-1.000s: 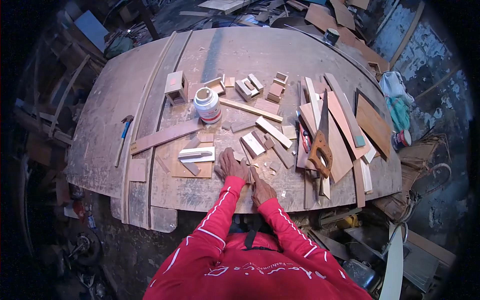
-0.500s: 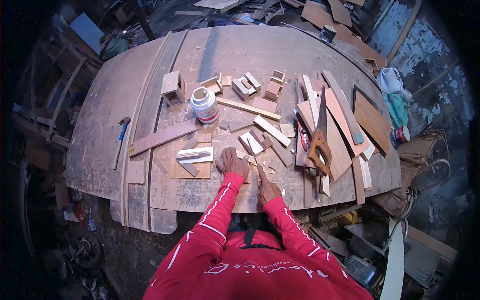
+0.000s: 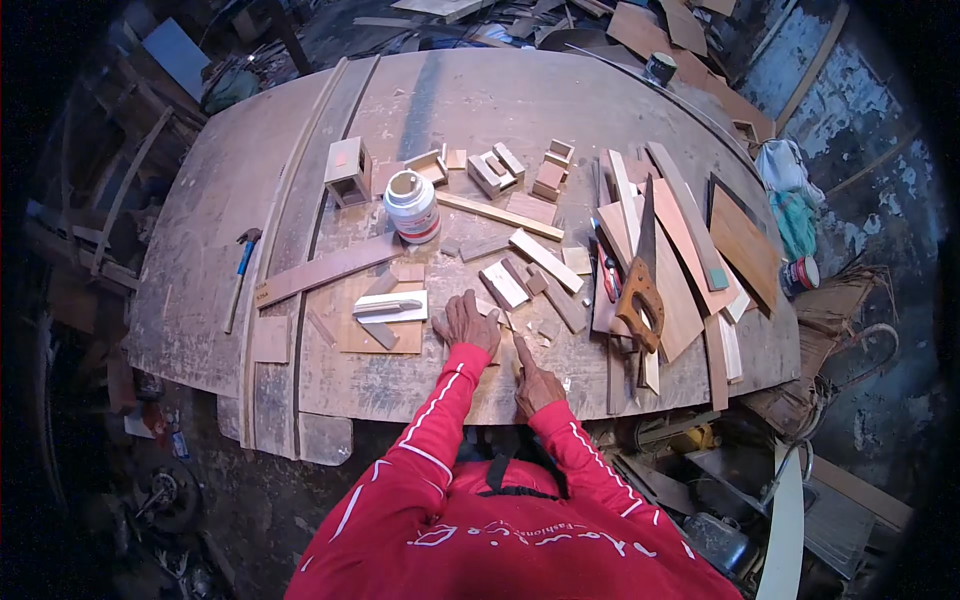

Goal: The person assembles small wooden components on a workbench. They pick up pieces, apply glue from a white container, and fit them together to form a small box-like structure. The person uses a utility knife to trim or adjust the wood pieces during the process.

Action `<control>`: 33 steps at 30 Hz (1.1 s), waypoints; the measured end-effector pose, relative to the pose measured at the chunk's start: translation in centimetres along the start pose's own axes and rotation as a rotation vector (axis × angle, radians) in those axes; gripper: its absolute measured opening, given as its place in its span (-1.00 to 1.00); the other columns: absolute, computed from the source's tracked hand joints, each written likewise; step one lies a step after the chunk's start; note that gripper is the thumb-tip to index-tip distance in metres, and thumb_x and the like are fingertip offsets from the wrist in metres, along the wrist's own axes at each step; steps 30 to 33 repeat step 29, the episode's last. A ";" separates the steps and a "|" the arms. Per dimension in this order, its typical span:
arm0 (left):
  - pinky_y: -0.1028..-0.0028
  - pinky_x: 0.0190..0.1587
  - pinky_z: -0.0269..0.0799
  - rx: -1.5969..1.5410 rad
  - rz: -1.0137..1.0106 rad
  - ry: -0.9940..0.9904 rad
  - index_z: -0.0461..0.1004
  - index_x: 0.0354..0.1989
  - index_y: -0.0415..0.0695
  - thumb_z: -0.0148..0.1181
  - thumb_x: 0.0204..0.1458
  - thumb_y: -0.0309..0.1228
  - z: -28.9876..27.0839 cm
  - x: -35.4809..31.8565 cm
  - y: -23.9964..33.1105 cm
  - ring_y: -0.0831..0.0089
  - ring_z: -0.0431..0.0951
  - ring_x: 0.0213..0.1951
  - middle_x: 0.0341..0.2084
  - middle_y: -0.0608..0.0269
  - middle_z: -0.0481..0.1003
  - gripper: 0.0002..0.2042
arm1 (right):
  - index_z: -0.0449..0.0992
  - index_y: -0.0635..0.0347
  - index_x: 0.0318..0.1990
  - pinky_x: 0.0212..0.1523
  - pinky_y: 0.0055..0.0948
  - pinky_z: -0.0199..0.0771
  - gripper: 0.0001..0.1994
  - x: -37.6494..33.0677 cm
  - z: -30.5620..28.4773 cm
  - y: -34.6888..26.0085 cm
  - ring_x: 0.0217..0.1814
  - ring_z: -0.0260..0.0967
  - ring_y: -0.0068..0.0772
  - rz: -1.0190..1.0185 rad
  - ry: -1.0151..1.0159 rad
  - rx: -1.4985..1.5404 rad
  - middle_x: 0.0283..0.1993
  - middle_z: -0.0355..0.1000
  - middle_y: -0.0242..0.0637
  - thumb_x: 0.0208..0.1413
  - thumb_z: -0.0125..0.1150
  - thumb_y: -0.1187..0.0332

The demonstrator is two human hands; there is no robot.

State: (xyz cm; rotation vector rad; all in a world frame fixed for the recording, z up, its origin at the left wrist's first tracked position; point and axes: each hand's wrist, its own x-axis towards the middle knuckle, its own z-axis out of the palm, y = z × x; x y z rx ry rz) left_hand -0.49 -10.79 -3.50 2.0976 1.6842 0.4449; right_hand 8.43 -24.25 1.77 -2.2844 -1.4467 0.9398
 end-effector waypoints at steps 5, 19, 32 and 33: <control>-0.27 0.20 -0.23 0.023 0.050 -0.017 0.27 0.12 0.00 0.13 -0.03 -0.18 -1.0 -0.3 0.3 0.24 0.12 0.21 0.04 0.20 0.31 -0.50 | -0.18 -0.27 0.40 -0.29 -0.01 0.38 -0.14 -0.5 -0.2 0.1 -0.32 0.45 0.14 -0.003 0.003 -0.014 -0.37 0.48 0.07 -0.09 0.03 0.49; -0.24 0.20 -0.18 0.093 0.063 -0.006 0.26 0.13 -0.03 0.05 0.03 -0.10 -1.1 -0.5 0.5 0.20 0.17 0.18 0.01 0.18 0.33 -0.50 | -0.27 -0.26 0.40 -0.31 0.04 0.39 -0.22 -1.3 -0.1 0.1 -0.36 0.45 0.18 -0.005 -0.009 -0.093 -0.38 0.48 0.10 0.04 -0.10 0.46; -0.19 0.26 -0.28 0.052 -0.120 -0.156 -0.01 0.29 -0.05 0.16 -0.05 -0.05 -0.6 0.8 0.4 0.18 0.03 0.27 0.13 0.15 0.22 -0.24 | -0.31 -0.31 0.40 -0.29 0.05 0.40 -0.24 -1.3 0.3 0.5 -0.40 0.45 0.21 0.011 -0.030 -0.046 -0.42 0.48 0.13 0.11 -0.08 0.39; -0.19 0.26 -0.28 0.052 -0.120 -0.156 -0.01 0.29 -0.05 0.16 -0.05 -0.05 -0.6 0.8 0.4 0.18 0.03 0.27 0.13 0.15 0.22 -0.24 | -0.31 -0.31 0.40 -0.29 0.05 0.40 -0.24 -1.3 0.3 0.5 -0.40 0.45 0.21 0.011 -0.030 -0.046 -0.42 0.48 0.13 0.11 -0.08 0.39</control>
